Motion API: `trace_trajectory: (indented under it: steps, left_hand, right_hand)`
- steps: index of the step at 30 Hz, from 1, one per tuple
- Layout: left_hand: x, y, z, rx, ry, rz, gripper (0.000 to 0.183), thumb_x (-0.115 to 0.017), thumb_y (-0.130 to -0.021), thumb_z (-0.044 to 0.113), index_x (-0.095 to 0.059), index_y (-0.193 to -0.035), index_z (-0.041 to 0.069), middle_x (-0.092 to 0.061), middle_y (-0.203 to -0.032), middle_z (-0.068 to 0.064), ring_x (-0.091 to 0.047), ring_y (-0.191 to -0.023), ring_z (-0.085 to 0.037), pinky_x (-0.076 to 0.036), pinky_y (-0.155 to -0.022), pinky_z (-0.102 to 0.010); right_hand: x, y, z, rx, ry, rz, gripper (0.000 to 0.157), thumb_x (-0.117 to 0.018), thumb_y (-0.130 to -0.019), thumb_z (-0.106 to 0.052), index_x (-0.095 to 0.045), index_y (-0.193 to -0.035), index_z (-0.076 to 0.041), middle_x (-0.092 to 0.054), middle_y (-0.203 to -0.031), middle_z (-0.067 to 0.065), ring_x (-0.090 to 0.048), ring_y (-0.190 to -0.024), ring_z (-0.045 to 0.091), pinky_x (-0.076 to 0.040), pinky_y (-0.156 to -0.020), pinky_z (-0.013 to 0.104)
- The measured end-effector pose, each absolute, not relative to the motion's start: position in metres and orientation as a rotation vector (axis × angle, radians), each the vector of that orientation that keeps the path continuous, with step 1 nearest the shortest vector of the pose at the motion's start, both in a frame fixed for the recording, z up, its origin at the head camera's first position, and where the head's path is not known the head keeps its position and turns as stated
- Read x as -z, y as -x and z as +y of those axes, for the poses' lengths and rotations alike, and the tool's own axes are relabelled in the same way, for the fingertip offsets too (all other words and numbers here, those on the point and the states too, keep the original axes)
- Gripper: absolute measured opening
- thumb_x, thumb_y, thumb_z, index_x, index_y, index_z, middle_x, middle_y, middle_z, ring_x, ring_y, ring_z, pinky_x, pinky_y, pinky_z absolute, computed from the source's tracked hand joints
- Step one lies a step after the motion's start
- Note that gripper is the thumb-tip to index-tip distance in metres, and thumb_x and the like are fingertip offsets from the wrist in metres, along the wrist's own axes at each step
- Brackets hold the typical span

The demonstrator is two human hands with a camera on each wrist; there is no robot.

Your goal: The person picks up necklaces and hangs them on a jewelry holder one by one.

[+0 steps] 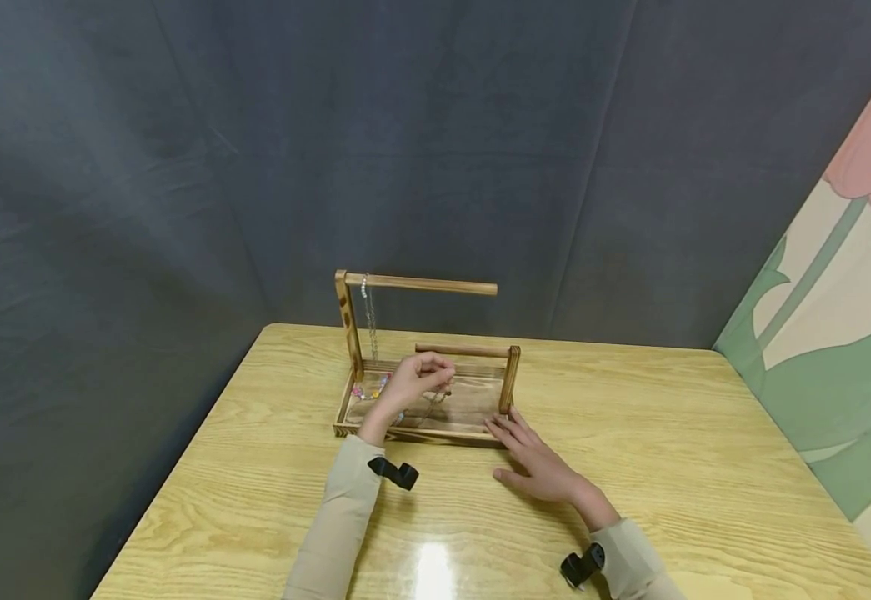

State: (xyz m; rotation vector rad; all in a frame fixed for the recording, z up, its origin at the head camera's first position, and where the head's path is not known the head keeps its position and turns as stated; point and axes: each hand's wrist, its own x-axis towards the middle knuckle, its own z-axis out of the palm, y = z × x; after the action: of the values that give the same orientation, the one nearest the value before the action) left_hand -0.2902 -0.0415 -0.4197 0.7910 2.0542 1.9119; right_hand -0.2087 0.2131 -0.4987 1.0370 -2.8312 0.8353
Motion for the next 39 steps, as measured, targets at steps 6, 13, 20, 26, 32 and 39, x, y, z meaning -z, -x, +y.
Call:
trace_trajectory:
  steps: [6, 13, 20, 26, 32, 39]
  left_hand:
    - [0.413, 0.287, -0.043, -1.936, -0.773, 2.073, 0.022, -0.052, -0.088, 0.012, -0.056, -0.104, -0.003, -0.055, -0.096, -0.031, -0.055, -0.087, -0.044, -0.048, -0.076, -0.045]
    - [0.405, 0.284, -0.046, -1.965, -0.777, 2.065, 0.021, -0.052, -0.088, 0.012, -0.056, -0.103, -0.003, -0.055, -0.096, -0.030, -0.053, -0.088, -0.046, -0.049, -0.076, -0.042]
    - [0.400, 0.284, -0.049, -1.974, -0.793, 2.086, 0.027, -0.053, -0.088, 0.013, -0.054, -0.105, -0.007, -0.062, -0.085, -0.009, -0.051, -0.087, -0.048, -0.051, -0.072, -0.032]
    - [0.397, 0.280, -0.050, -1.993, -0.808, 2.104, 0.021, -0.052, -0.088, 0.011, -0.056, -0.102, -0.003, -0.062, -0.086, -0.009, -0.052, -0.085, -0.049, -0.051, -0.073, -0.036]
    - [0.393, 0.276, -0.051, -2.038, -0.809, 2.106, 0.021, -0.050, -0.088, 0.007, -0.055, -0.103, -0.007, -0.058, -0.092, -0.026, -0.053, -0.084, -0.049, -0.048, -0.076, -0.044]
    - [0.388, 0.275, -0.052, -2.080, -0.832, 2.121, 0.024, -0.050, -0.088, 0.007, -0.054, -0.103, -0.011, -0.054, -0.094, -0.033, -0.053, -0.083, -0.047, -0.047, -0.078, -0.046]
  right_hand:
    - [0.499, 0.208, 0.213, -0.822, -1.038, -2.816, 0.069, -0.059, -0.084, -0.027, -0.021, -0.139, -0.010, -0.020, -0.143, 0.014, -0.004, -0.131, 0.039, -0.021, -0.097, 0.059]
    - [0.497, 0.209, 0.212, -0.811, -1.035, -2.828, 0.070, -0.059, -0.084, -0.027, -0.021, -0.140, -0.010, -0.020, -0.143, 0.014, -0.004, -0.131, 0.039, -0.021, -0.098, 0.058]
    - [0.497, 0.210, 0.213, -0.802, -1.031, -2.835, 0.070, -0.058, -0.084, -0.028, -0.020, -0.140, -0.011, -0.019, -0.144, 0.013, -0.003, -0.131, 0.039, -0.021, -0.098, 0.058]
    - [0.498, 0.208, 0.212, -0.812, -1.034, -2.829, 0.069, -0.059, -0.084, -0.027, -0.021, -0.140, -0.010, -0.020, -0.143, 0.014, -0.004, -0.131, 0.040, -0.021, -0.098, 0.058]
    - [0.498, 0.208, 0.212, -0.815, -1.041, -2.822, 0.069, -0.058, -0.084, -0.026, -0.020, -0.140, -0.009, -0.020, -0.143, 0.015, -0.004, -0.131, 0.041, -0.020, -0.097, 0.059]
    - [0.498, 0.208, 0.212, -0.817, -1.037, -2.826, 0.070, -0.058, -0.084, -0.027, -0.020, -0.140, -0.010, -0.020, -0.143, 0.014, -0.003, -0.131, 0.040, -0.020, -0.098, 0.059]
